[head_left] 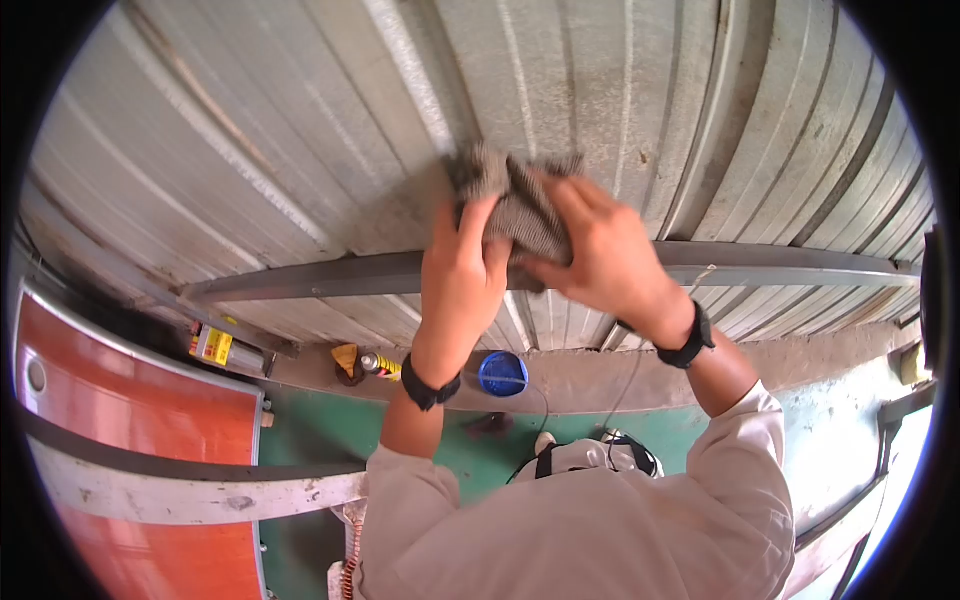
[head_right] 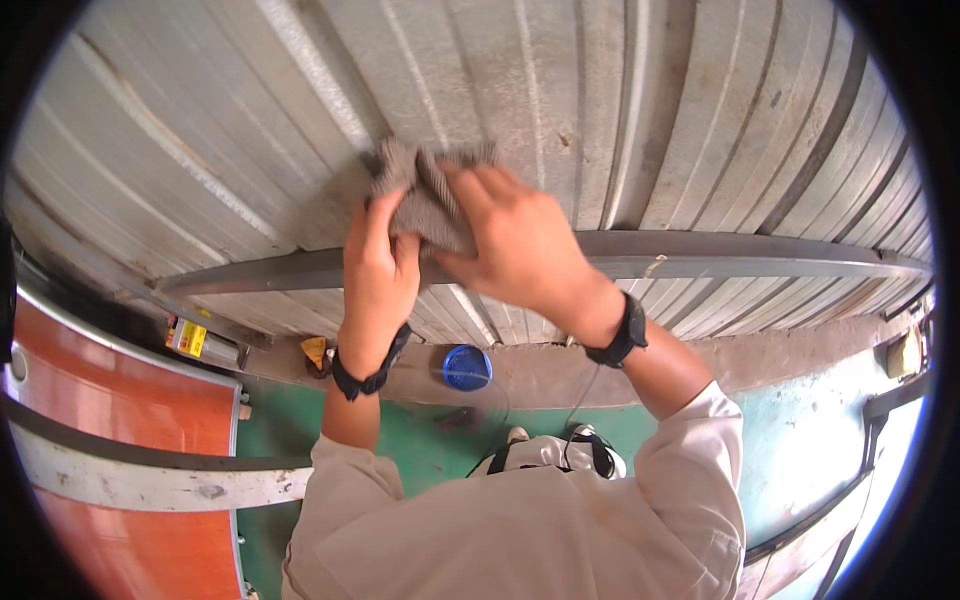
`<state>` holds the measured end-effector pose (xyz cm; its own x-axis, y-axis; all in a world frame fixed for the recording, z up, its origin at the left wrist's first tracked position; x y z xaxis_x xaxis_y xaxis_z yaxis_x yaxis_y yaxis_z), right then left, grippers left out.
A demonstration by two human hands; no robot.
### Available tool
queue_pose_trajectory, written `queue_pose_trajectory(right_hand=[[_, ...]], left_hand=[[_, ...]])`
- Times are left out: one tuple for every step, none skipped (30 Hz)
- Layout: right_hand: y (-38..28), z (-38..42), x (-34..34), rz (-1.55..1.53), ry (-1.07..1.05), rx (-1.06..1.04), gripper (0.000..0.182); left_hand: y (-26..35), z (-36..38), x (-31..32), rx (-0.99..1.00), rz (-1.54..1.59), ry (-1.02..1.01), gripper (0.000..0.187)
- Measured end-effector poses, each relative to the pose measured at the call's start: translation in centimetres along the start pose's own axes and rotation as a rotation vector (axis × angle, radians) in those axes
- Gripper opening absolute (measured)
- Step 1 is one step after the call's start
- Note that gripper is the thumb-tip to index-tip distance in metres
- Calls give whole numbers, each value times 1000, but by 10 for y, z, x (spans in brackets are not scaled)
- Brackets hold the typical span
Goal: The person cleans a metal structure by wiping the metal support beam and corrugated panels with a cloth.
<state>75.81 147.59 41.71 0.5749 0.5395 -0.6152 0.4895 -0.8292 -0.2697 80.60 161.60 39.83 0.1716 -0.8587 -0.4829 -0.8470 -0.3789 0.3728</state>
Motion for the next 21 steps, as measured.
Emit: queue_pose_trajectory(right_hand=[[5,12,11,-21,-54,24,72],[9,23,20,-20,-132,65,71],[13,34,30,-23,-211,108,70],[15,42,35,-36,-147,37,69],[18,49,36,-46,-155,59,69],[18,54,34,-57,-165,79,68],[20,57,32,-68,-176,97,68],[23,59,30,-74,-177,100,67],[25,61,27,-81,-181,102,65],[28,62,23,-86,-185,102,64],[31,62,19,-90,-191,99,63],[33,64,13,-69,-190,99,61],[37,67,4,-49,-191,96,59],[40,69,-6,-28,-193,91,58],[44,73,-17,6,-201,120,56],[48,79,-29,40,-210,145,54],[52,84,-42,75,-221,167,53],[56,89,-55,105,-210,212,53],[60,95,-68,136,-200,253,53],[67,100,-79,157,-215,326,52],[74,107,-89,179,-232,398,52]], left_hand=[[-5,13,8,-131,-12,-103,45],[-7,24,15,-144,-43,-149,45],[-10,34,23,-158,-76,-197,45],[-9,40,27,-128,-83,-185,46],[-8,45,31,-100,-91,-173,46],[-6,48,35,-75,-100,-159,47],[-3,48,38,-64,-126,-156,49],[0,49,42,-57,-152,-153,50],[3,51,45,-52,-177,-150,51],[7,51,49,-47,-184,-139,52],[10,51,54,-44,-191,-125,53],[14,50,59,-40,-199,-109,54],[19,49,67,-10,-177,-111,55],[26,48,74,18,-154,-109,56],[33,46,83,45,-130,-105,57],[44,44,92,52,-105,-126,57],[52,42,106,83,-44,-125,55],[63,38,118,123,8,-111,50],[75,35,130,115,38,-100,43],[83,33,144,114,106,-117,38],[91,33,159,137,119,-140,53]])
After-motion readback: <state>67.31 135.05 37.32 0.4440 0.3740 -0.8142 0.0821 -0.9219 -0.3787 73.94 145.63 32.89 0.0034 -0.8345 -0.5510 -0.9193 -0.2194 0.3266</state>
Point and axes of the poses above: each hand's wrist, its own z-axis away from the middle knuckle, its own x-axis out of the palm, y = z × x, the point moved 6 cm from there along -z, towards the middle knuckle, and after that the axes turned 1 degree about z, right-handed, at the moved point
